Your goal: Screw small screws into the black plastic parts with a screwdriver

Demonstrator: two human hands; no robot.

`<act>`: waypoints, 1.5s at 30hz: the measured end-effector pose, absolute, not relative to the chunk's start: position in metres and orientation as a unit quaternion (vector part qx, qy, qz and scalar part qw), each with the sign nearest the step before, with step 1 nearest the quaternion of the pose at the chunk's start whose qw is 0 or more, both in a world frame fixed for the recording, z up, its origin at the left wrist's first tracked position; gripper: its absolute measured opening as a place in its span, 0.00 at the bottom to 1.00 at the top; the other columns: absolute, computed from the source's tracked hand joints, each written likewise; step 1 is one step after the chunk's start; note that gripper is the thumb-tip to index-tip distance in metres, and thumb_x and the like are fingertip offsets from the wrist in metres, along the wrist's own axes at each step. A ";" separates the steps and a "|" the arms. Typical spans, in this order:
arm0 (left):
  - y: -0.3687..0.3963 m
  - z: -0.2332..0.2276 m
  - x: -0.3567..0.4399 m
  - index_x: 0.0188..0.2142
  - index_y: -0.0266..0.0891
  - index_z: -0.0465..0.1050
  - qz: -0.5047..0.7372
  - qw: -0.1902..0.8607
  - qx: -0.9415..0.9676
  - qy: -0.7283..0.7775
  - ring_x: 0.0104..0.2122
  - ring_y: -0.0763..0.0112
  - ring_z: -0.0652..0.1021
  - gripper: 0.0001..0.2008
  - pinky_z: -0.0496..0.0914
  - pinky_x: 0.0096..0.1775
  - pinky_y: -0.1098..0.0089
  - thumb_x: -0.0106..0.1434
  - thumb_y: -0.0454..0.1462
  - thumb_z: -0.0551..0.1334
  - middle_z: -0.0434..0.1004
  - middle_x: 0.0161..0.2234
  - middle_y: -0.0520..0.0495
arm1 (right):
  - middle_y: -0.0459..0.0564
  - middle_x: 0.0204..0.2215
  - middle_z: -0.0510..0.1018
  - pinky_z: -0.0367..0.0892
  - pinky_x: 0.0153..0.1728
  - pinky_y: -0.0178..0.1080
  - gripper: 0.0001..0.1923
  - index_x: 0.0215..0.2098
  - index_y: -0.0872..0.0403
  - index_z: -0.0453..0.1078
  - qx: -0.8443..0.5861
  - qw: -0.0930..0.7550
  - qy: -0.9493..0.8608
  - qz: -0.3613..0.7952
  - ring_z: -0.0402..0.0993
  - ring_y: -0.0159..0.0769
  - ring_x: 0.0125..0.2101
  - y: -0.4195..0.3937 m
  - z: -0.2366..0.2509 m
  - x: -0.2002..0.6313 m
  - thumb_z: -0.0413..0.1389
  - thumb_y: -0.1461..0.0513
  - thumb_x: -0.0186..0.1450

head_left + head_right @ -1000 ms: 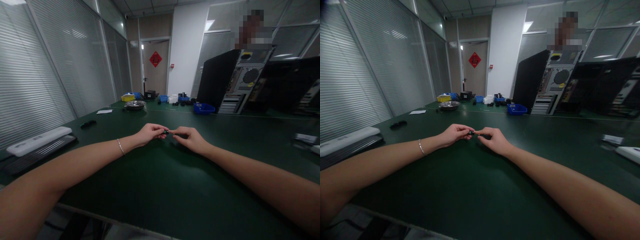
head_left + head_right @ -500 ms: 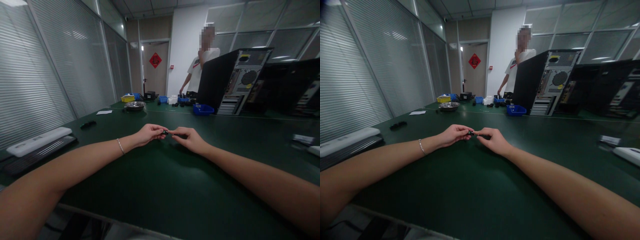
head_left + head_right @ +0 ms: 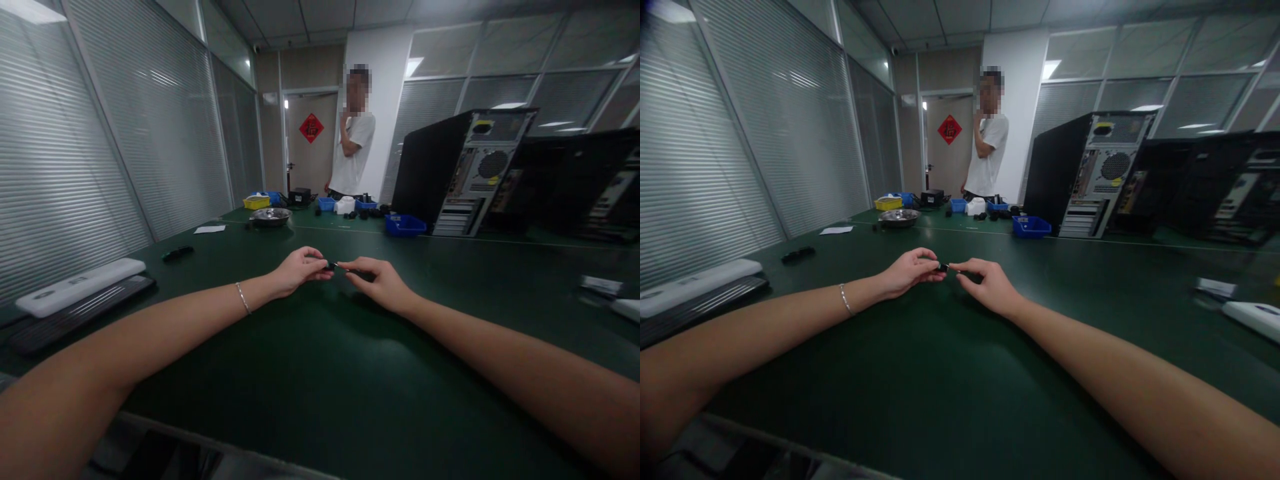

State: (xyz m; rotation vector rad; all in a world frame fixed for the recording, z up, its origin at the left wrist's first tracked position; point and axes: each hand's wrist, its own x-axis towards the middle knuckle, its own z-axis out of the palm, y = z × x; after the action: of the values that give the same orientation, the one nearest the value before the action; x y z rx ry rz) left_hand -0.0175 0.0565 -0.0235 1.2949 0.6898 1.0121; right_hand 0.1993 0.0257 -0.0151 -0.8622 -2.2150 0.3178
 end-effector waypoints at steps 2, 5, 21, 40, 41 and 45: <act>0.055 -0.023 -0.017 0.38 0.32 0.62 0.436 0.636 0.562 0.299 0.34 0.66 0.80 0.11 0.72 0.43 0.61 0.58 0.30 0.63 0.77 0.33 0.40 | 0.50 0.36 0.76 0.65 0.32 0.37 0.15 0.48 0.52 0.70 -0.342 0.370 -0.855 0.118 0.71 0.35 0.32 0.026 -0.015 0.200 0.51 0.61 0.63; 0.055 -0.023 -0.016 0.37 0.32 0.63 0.411 0.631 0.582 0.306 0.36 0.67 0.79 0.11 0.71 0.44 0.64 0.56 0.29 0.64 0.76 0.35 0.40 | 0.50 0.40 0.76 0.65 0.38 0.38 0.16 0.49 0.52 0.69 -0.335 0.381 -0.852 0.128 0.71 0.37 0.37 0.024 -0.014 0.200 0.51 0.61 0.64; 0.050 -0.020 -0.014 0.41 0.35 0.60 0.429 0.609 0.600 0.291 0.34 0.67 0.79 0.22 0.71 0.42 0.62 0.50 0.32 0.69 0.77 0.34 0.44 | 0.51 0.43 0.74 0.64 0.45 0.41 0.15 0.49 0.53 0.68 -0.285 0.315 -0.877 0.223 0.69 0.39 0.43 0.020 -0.004 0.196 0.49 0.59 0.66; 0.037 -0.005 -0.016 0.51 0.38 0.65 0.381 0.409 0.767 0.315 0.38 0.67 0.74 0.20 0.67 0.40 0.69 0.59 0.39 0.60 0.74 0.41 0.43 | 0.51 0.47 0.72 0.64 0.47 0.44 0.16 0.52 0.49 0.66 -0.314 0.363 -0.861 0.169 0.68 0.40 0.46 0.020 -0.003 0.198 0.50 0.61 0.65; 0.037 -0.005 -0.016 0.50 0.37 0.66 0.386 0.407 0.767 0.312 0.37 0.68 0.75 0.20 0.67 0.39 0.69 0.59 0.39 0.60 0.74 0.38 0.44 | 0.51 0.46 0.73 0.64 0.46 0.44 0.16 0.51 0.49 0.66 -0.319 0.360 -0.861 0.169 0.68 0.40 0.45 0.019 -0.002 0.199 0.50 0.61 0.65; 0.042 -0.009 -0.018 0.45 0.34 0.71 0.386 0.453 0.744 0.304 0.36 0.69 0.74 0.16 0.67 0.40 0.68 0.59 0.40 0.61 0.74 0.36 0.43 | 0.51 0.42 0.75 0.65 0.42 0.41 0.16 0.51 0.49 0.67 -0.326 0.346 -0.865 0.161 0.70 0.38 0.40 0.017 0.000 0.200 0.50 0.62 0.65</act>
State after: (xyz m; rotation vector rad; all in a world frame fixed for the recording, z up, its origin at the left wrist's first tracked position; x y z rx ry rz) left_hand -0.0177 0.0422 -0.0093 1.8383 0.7505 0.9521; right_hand 0.1995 0.0170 -0.0003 -0.8472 -2.2434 0.4177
